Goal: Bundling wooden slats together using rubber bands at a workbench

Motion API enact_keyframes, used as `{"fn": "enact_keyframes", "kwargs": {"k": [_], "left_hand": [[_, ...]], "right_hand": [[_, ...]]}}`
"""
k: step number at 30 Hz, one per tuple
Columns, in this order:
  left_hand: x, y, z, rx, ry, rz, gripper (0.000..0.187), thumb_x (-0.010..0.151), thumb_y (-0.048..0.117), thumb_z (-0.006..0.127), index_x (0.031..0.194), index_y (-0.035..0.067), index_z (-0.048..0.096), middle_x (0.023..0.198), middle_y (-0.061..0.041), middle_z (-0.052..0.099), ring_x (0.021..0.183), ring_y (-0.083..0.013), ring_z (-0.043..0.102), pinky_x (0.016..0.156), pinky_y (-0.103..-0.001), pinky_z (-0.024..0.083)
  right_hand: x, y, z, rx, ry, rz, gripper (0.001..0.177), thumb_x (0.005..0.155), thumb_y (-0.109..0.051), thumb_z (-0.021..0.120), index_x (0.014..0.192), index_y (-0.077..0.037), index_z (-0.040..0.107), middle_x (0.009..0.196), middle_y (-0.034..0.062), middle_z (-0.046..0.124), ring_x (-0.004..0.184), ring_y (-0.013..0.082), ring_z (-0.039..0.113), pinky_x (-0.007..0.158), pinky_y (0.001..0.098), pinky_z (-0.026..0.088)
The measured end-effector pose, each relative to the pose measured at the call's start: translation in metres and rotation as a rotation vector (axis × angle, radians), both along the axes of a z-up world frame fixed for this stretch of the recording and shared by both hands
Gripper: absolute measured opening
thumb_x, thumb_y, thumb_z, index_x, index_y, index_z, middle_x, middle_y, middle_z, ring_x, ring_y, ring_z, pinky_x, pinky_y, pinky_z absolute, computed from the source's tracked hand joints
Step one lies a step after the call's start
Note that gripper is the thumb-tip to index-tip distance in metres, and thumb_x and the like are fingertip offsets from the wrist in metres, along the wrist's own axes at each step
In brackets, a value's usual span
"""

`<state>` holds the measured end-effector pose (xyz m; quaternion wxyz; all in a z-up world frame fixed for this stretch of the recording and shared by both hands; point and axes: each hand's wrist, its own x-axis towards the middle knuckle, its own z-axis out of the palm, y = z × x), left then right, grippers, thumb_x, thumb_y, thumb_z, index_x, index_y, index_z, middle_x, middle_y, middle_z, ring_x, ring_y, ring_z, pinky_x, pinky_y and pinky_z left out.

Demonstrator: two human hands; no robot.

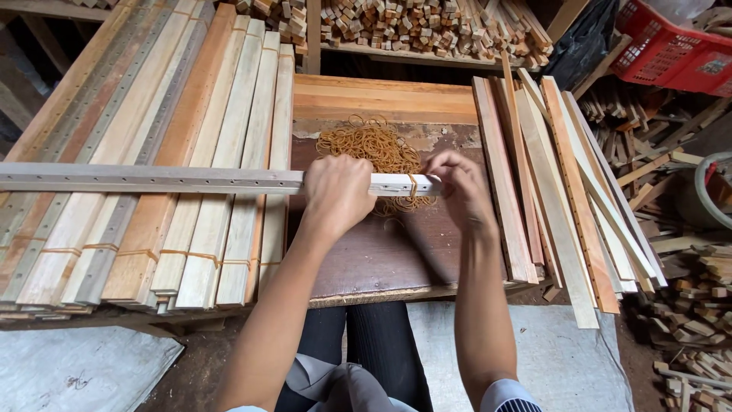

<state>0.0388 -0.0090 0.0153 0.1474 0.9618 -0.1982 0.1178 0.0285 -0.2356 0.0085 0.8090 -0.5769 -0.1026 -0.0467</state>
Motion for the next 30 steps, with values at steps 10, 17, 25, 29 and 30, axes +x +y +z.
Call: {"fn": "enact_keyframes", "kwargs": {"k": [10,17,25,29,30], "left_hand": [[-0.005,0.001,-0.006,0.048,0.028,-0.035,0.021,0.072,0.011,0.063,0.084,0.004,0.079,0.075,-0.018,0.074,0.081,-0.0459,0.076,0.07,-0.053,0.059],[-0.012,0.001,-0.015,0.078,0.068,-0.086,0.021,0.073,0.011,0.064,0.084,0.005,0.079,0.076,-0.018,0.076,0.082,-0.0441,0.077,0.069,-0.051,0.06],[-0.033,-0.011,-0.029,0.157,0.061,-0.187,0.015,0.072,0.01,0.073,0.085,0.007,0.081,0.075,-0.016,0.076,0.08,-0.0392,0.077,0.068,-0.047,0.06],[-0.05,-0.008,-0.023,0.216,0.09,-0.236,0.023,0.072,0.03,0.083,0.086,0.013,0.081,0.075,-0.01,0.077,0.081,-0.0335,0.078,0.069,-0.041,0.062],[-0.055,-0.007,-0.015,0.215,0.09,-0.23,0.023,0.072,0.03,0.083,0.086,0.013,0.081,0.075,-0.01,0.077,0.081,-0.0335,0.078,0.069,-0.041,0.062]], "right_hand": [[-0.027,0.021,0.067,-1.153,-0.243,0.15,0.039,0.072,-0.017,0.092,0.108,-0.006,0.081,0.091,0.0187,0.079,0.079,0.0278,0.071,0.075,0.042,0.054],[-0.015,0.038,0.074,-1.306,-0.107,0.483,0.033,0.084,-0.031,0.085,0.098,-0.003,0.079,0.068,0.0103,0.072,0.052,0.0139,0.055,0.05,0.0297,0.046],[-0.002,0.025,0.024,-0.983,0.216,1.05,0.039,0.097,-0.036,0.069,0.098,0.004,0.066,0.078,0.0162,0.076,0.058,0.0175,0.073,0.047,0.0274,0.06],[-0.02,0.017,0.009,-0.601,0.332,1.031,0.048,0.111,-0.031,0.037,0.097,0.009,0.059,0.069,0.0187,0.069,0.041,0.0135,0.064,0.033,0.0243,0.052],[-0.029,0.018,0.005,-0.603,0.33,1.037,0.048,0.111,-0.031,0.037,0.097,0.009,0.059,0.069,0.0187,0.069,0.041,0.0135,0.064,0.033,0.0243,0.052]]}}
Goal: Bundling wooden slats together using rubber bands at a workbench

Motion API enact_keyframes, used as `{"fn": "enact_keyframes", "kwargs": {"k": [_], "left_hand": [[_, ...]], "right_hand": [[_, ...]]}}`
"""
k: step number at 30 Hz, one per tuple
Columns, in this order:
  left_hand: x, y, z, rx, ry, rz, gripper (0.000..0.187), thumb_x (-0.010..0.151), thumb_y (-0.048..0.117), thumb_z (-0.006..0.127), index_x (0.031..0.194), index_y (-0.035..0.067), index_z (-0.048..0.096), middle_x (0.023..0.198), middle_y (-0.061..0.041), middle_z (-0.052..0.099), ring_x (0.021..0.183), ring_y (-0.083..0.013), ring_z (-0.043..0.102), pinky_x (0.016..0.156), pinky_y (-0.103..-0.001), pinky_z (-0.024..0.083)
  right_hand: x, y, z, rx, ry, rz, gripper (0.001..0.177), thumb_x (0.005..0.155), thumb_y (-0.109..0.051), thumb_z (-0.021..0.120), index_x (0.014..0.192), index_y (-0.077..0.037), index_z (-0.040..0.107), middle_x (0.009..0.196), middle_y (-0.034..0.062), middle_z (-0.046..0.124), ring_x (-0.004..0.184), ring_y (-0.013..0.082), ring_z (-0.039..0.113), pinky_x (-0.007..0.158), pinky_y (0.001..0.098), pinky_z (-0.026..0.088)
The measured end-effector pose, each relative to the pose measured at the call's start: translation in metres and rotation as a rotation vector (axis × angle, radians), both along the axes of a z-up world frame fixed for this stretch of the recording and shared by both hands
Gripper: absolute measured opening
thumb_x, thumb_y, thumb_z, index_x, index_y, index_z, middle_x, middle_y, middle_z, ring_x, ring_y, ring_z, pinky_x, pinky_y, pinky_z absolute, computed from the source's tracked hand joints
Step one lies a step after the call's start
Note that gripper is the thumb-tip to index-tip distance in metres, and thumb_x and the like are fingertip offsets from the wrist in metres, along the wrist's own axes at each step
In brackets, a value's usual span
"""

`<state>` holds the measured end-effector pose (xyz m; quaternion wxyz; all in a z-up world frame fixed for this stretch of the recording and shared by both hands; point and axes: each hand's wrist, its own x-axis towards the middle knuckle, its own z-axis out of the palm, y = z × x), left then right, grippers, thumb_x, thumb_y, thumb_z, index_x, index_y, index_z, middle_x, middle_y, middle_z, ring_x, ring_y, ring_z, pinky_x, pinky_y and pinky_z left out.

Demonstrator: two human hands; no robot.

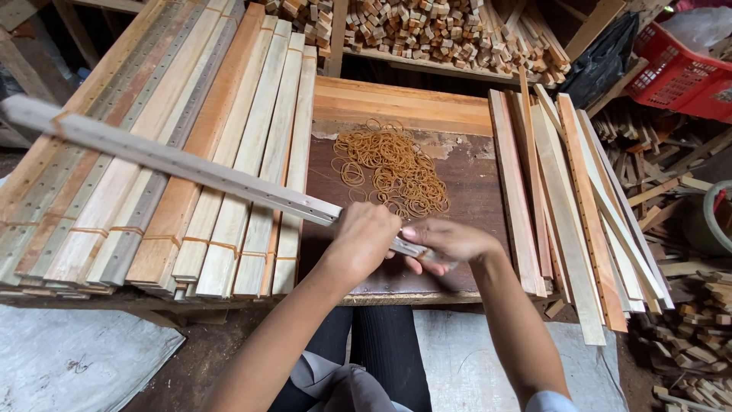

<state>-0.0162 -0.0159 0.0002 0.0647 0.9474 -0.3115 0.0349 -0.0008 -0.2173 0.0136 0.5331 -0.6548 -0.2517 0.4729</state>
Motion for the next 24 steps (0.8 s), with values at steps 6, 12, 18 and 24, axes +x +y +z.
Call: {"fn": "enact_keyframes", "kwargs": {"k": [6,12,18,24], "left_hand": [[-0.012,-0.001,0.0,-0.024,-0.195,-0.025,0.043,0.063,0.024,0.095,0.1,0.012,0.077,0.086,-0.009,0.077,0.089,-0.0266,0.073,0.091,-0.047,0.049],[-0.057,0.035,0.065,-0.148,-0.236,0.074,0.03,0.084,-0.005,0.072,0.113,0.001,0.073,0.131,-0.021,0.057,0.134,-0.0374,0.048,0.116,-0.064,0.032],[-0.065,0.086,0.069,-0.357,-0.04,0.14,0.087,0.059,-0.009,0.089,0.139,-0.011,0.055,0.158,-0.043,0.018,0.145,-0.0605,0.025,0.112,-0.068,0.033],[-0.042,0.166,0.062,-0.295,-0.019,0.083,0.051,0.084,0.011,0.072,0.132,-0.004,0.065,0.142,-0.046,0.046,0.135,-0.0556,0.05,0.111,-0.054,0.044]], "right_hand": [[-0.057,0.014,-0.011,0.159,-0.009,-0.345,0.046,0.11,-0.031,0.039,0.098,0.008,0.061,0.068,0.0154,0.063,0.037,0.0105,0.055,0.031,0.023,0.044],[-0.078,0.052,-0.039,0.335,-0.042,-0.656,0.04,0.108,-0.028,0.044,0.105,0.007,0.062,0.068,0.0188,0.059,0.033,0.0152,0.051,0.029,0.0253,0.04],[-0.073,0.128,-0.049,0.451,0.017,-0.774,0.05,0.106,-0.023,0.045,0.147,0.007,0.044,0.078,0.018,0.061,0.042,0.0239,0.065,0.034,0.0361,0.059],[-0.08,0.212,0.03,0.247,-0.429,-0.712,0.058,0.104,-0.022,0.05,0.157,-0.001,0.04,0.139,0.0248,0.061,0.128,0.0267,0.055,0.11,0.051,0.044]]}}
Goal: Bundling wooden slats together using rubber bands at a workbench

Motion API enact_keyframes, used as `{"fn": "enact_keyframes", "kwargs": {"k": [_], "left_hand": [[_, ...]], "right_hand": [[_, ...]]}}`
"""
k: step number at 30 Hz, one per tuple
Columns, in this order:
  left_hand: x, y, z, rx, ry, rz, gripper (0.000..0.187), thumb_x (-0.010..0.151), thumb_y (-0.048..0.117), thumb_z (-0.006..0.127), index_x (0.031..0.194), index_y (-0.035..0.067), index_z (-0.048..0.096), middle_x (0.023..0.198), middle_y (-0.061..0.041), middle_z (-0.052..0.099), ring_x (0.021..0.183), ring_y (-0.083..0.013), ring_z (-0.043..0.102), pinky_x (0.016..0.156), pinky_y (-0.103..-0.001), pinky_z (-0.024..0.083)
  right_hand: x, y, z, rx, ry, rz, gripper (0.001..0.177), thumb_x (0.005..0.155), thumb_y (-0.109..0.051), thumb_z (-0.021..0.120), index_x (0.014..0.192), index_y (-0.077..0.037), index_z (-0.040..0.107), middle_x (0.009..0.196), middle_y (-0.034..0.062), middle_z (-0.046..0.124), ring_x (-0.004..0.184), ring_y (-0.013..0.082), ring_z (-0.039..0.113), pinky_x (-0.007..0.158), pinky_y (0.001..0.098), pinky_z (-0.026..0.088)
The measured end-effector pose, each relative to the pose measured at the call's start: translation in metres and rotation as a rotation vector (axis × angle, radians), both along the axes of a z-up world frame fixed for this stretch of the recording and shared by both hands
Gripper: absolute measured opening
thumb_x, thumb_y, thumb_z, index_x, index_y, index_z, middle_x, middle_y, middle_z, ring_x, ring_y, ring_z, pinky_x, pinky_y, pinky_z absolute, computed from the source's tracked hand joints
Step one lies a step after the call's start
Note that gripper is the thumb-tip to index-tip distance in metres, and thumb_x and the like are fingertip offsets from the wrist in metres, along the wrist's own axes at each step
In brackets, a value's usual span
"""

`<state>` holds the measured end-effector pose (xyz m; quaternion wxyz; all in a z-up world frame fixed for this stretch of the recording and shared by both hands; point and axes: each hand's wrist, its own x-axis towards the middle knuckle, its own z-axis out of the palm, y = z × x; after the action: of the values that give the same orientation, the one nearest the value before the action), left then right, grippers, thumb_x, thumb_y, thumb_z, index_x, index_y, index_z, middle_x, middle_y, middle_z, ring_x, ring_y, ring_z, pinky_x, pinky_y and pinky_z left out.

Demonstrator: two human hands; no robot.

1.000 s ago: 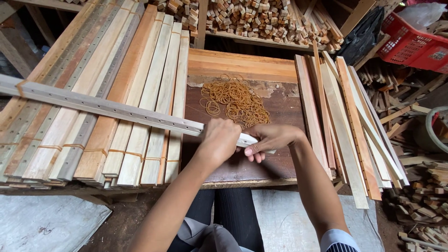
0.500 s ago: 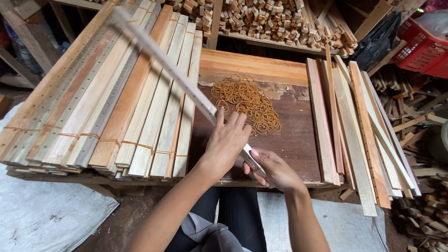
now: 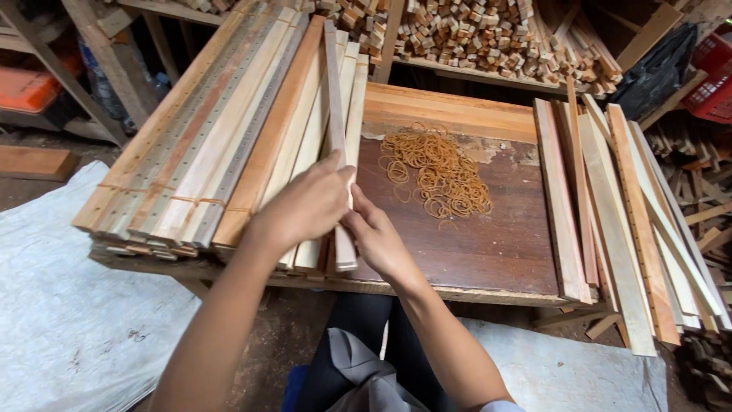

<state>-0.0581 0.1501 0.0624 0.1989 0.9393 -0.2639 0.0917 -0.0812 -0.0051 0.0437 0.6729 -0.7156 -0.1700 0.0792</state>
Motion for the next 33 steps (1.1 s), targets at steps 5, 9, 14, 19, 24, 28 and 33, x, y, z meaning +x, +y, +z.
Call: {"fn": "enact_keyframes", "kwargs": {"k": [5,9,14,19,24,28,33], "left_hand": [[0.007,0.047,0.028,-0.103,0.217,0.107,0.046,0.097,0.021,0.052,0.136,0.001,0.064,0.147,-0.039,0.047,0.129,-0.0531,0.053,0.105,-0.061,0.045],[-0.012,0.069,0.047,-0.105,0.228,0.122,0.045,0.095,0.011,0.05,0.135,-0.004,0.063,0.144,-0.037,0.052,0.13,-0.0518,0.055,0.109,-0.059,0.043],[-0.023,0.083,0.05,-0.082,0.225,0.106,0.047,0.092,0.003,0.052,0.137,-0.009,0.06,0.148,-0.033,0.051,0.135,-0.0459,0.053,0.114,-0.053,0.041],[-0.005,0.091,0.03,-0.005,0.157,0.137,0.042,0.091,0.004,0.052,0.129,-0.003,0.068,0.152,-0.025,0.051,0.136,-0.0463,0.049,0.114,-0.053,0.039],[0.002,0.097,0.031,-0.001,0.152,0.154,0.04,0.092,0.005,0.051,0.127,-0.002,0.07,0.151,-0.02,0.053,0.132,-0.0458,0.048,0.11,-0.051,0.043],[0.005,0.095,0.029,0.024,0.14,0.172,0.038,0.09,0.007,0.051,0.12,-0.004,0.072,0.143,-0.022,0.06,0.126,-0.0488,0.052,0.105,-0.053,0.047],[0.018,0.092,0.006,0.078,0.075,0.157,0.041,0.086,0.01,0.051,0.116,-0.005,0.074,0.141,-0.022,0.062,0.122,-0.0499,0.056,0.1,-0.055,0.051]], "right_hand": [[0.0,0.047,0.037,-0.535,-0.097,-0.009,0.081,0.095,-0.044,0.048,0.155,0.008,0.03,0.101,0.0313,0.074,0.114,0.05,0.066,0.097,0.0623,0.048],[-0.017,0.08,0.056,-0.671,-0.118,0.0,0.082,0.095,-0.046,0.045,0.152,0.011,0.033,0.102,0.0315,0.074,0.115,0.0523,0.065,0.098,0.0627,0.049],[-0.02,0.104,0.056,-0.852,-0.189,-0.031,0.08,0.091,-0.041,0.055,0.15,0.011,0.039,0.102,0.0363,0.071,0.106,0.0576,0.067,0.09,0.0652,0.051],[0.002,0.111,0.05,-0.852,-0.203,-0.002,0.084,0.088,-0.037,0.054,0.15,0.015,0.035,0.104,0.0369,0.071,0.108,0.0579,0.066,0.091,0.0642,0.051],[0.013,0.116,0.041,-0.886,-0.238,-0.002,0.083,0.087,-0.043,0.053,0.148,0.012,0.037,0.101,0.0342,0.072,0.103,0.0572,0.068,0.086,0.0653,0.053],[0.002,0.109,0.055,-0.939,-0.261,0.061,0.084,0.089,-0.042,0.045,0.151,0.013,0.033,0.105,0.0337,0.072,0.105,0.0556,0.068,0.089,0.0668,0.051],[0.012,0.098,0.03,-0.882,-0.325,0.053,0.082,0.088,-0.038,0.041,0.151,0.014,0.034,0.103,0.0315,0.074,0.101,0.0548,0.07,0.087,0.068,0.052]]}}
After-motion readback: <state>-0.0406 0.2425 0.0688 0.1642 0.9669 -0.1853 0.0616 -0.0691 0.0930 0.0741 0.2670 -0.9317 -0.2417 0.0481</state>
